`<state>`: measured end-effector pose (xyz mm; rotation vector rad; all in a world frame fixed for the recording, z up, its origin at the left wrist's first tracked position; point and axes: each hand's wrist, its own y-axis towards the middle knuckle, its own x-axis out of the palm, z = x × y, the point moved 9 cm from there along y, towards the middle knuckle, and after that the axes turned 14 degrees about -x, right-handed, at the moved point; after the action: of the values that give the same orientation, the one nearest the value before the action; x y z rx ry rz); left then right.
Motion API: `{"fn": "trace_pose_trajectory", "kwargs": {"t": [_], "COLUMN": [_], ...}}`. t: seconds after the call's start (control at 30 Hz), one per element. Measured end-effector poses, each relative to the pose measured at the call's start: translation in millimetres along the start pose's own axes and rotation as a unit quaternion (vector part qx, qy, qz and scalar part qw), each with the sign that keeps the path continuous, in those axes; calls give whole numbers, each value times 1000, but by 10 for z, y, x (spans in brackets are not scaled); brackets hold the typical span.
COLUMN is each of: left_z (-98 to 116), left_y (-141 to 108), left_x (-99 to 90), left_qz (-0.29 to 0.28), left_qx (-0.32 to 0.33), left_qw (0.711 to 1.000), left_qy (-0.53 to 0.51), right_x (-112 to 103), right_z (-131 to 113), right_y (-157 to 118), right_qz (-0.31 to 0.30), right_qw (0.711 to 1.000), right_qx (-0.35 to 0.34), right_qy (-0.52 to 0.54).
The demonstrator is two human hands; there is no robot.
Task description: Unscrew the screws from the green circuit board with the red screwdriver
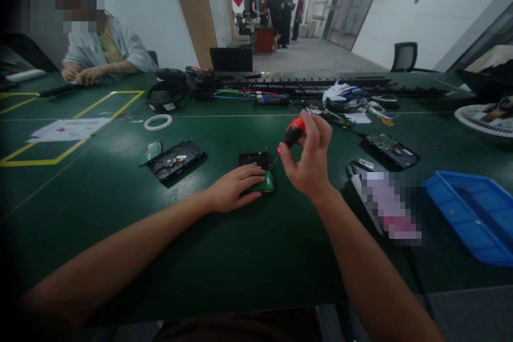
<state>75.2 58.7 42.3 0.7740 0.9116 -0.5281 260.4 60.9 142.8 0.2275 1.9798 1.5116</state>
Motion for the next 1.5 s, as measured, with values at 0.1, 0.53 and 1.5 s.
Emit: {"fn": "trace_pose_trajectory", "kwargs": {"t": [0.1,0.53,1.5], "left_z": [-2,6,-20], "left_y": [0,6,4], "left_x": [3,-5,15], "left_qz": [-1,6,-2], "left_qx": [0,2,-5], "left_qw": [1000,1000,1000], "left_qy": [0,-9,-5], "right_x": [-37,5,-155], "right_z": [-33,-147,-87], "right_y": [16,85,116], "right_qz": [10,-60,-22], "right_qw": [999,991,986], "right_qx": [-14,-67,-71], "right_qy": [-34,-103,-151]}}
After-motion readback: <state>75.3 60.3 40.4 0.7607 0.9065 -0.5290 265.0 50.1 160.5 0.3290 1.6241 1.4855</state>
